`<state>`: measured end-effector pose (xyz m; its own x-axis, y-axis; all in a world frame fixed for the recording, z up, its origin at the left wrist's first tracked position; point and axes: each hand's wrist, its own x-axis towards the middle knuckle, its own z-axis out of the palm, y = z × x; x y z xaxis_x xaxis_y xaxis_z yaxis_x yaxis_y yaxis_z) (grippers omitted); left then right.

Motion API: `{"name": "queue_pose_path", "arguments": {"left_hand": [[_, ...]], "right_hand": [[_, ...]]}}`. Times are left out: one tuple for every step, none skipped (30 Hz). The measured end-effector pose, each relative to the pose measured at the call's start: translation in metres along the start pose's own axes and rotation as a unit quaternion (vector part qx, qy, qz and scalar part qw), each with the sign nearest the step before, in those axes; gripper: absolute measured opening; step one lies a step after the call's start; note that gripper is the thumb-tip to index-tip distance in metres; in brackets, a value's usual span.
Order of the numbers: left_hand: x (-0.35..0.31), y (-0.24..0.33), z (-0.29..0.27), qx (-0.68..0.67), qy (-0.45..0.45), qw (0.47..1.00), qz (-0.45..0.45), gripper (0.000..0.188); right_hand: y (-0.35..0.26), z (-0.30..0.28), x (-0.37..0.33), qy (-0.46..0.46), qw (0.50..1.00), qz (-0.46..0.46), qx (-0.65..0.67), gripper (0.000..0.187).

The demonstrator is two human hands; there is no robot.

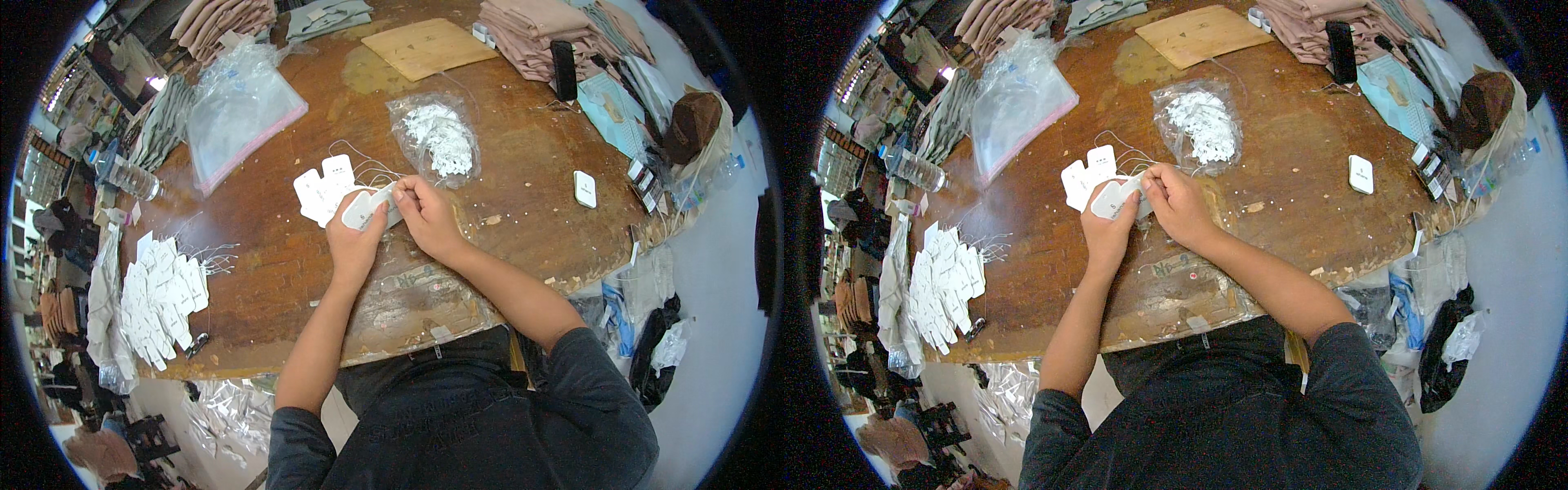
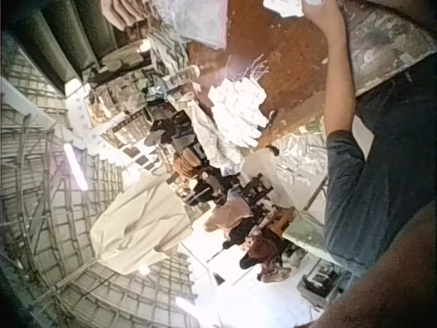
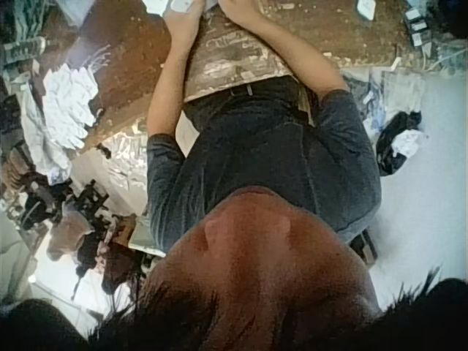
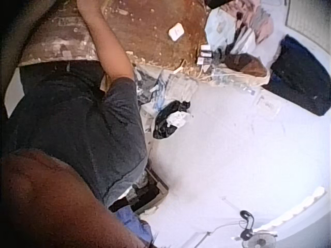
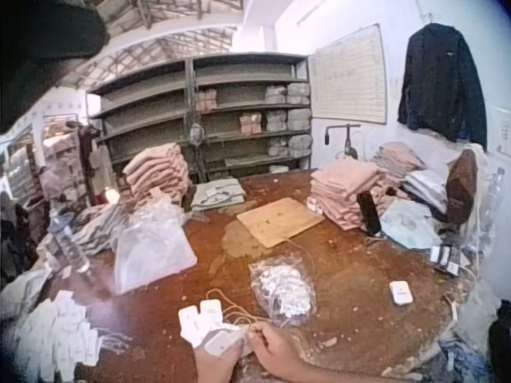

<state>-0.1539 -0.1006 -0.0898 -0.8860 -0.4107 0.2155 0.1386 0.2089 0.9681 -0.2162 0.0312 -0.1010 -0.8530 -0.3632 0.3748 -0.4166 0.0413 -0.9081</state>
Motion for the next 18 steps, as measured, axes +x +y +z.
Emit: {"name": "queue_pose_path", "arguments": {"left_hand": [[-0.0004,-0.0001,0.0006,-0.001,0.001,1.000,0.005,0.026],[-0.0009,-0.0003,0.0012,-0.003,0.001,1.000,0.008,0.026],[-0.0012,-0.0005,0.0018,-0.005,0.001,1.000,0.011,0.026],[-0.0014,-0.0006,0.0022,0.002,0.002,1.000,0.011,0.026],[-0.0016,-0.0006,0.0026,0.009,0.003,1.000,0.010,0.026],[-0.0018,-0.0005,0.0027,0.015,0.004,1.000,0.009,0.026],[-0.0018,-0.0004,0.0027,0.025,0.008,1.000,0.014,0.024],[-0.0020,-0.0002,0.0026,0.034,0.012,0.999,0.020,0.023],[-0.0023,0.0000,0.0023,0.045,0.013,0.999,0.019,0.022],[-0.0026,0.0002,0.0020,0.068,0.015,0.997,0.044,0.020],[-0.0033,0.0004,0.0013,0.093,0.015,0.994,0.063,0.019],[-0.0037,0.0005,0.0009,0.118,0.015,0.990,0.082,0.017],[-0.0036,0.0005,0.0011,0.122,0.014,0.986,0.115,0.016],[-0.0033,0.0003,0.0011,0.126,0.013,0.981,0.149,0.015],[-0.0027,0.0000,0.0015,0.130,0.011,0.975,0.182,0.015],[-0.0012,-0.0003,0.0019,0.144,0.006,0.967,0.209,0.015],[0.0014,-0.0007,0.0017,0.158,0.001,0.959,0.236,0.016],[0.0038,-0.0009,0.0012,0.172,-0.003,0.949,0.263,0.017]], "right_hand": [[-0.0016,-0.0007,-0.0004,0.003,1.000,-0.007,-0.014,0.013],[-0.0032,-0.0013,-0.0008,0.009,0.999,-0.024,-0.025,0.013],[-0.0047,-0.0012,-0.0008,0.008,0.999,-0.019,-0.035,0.013],[-0.0061,-0.0009,-0.0005,0.009,0.999,-0.024,-0.043,0.012],[-0.0073,-0.0006,-0.0001,0.010,0.998,-0.034,-0.048,0.012],[-0.0083,-0.0006,0.0005,0.007,0.998,-0.031,-0.056,0.012],[-0.0092,-0.0005,0.0014,0.003,0.998,-0.032,-0.059,0.011],[-0.0099,-0.0006,0.0019,-0.003,0.998,-0.022,-0.066,0.011],[-0.0103,-0.0007,0.0021,-0.003,0.997,-0.039,-0.063,0.011],[-0.0105,-0.0010,0.0019,-0.005,0.997,-0.044,-0.063,0.011],[-0.0105,-0.0015,0.0014,-0.008,0.997,-0.047,-0.064,0.011],[-0.0101,-0.0018,0.0009,-0.009,0.997,-0.052,-0.062,0.011],[-0.0094,-0.0020,-0.0002,-0.011,0.997,-0.055,-0.060,0.011],[-0.0083,-0.0022,-0.0010,-0.013,0.996,-0.064,-0.054,0.011],[-0.0069,-0.0015,-0.0020,-0.009,0.998,-0.045,-0.051,0.011],[-0.0052,-0.0008,-0.0030,-0.004,0.998,-0.033,-0.045,0.011],[-0.0030,0.0000,-0.0028,0.000,0.999,-0.027,-0.036,0.011],[-0.0006,0.0008,-0.0015,-0.004,1.000,-0.010,-0.008,0.011]]}}
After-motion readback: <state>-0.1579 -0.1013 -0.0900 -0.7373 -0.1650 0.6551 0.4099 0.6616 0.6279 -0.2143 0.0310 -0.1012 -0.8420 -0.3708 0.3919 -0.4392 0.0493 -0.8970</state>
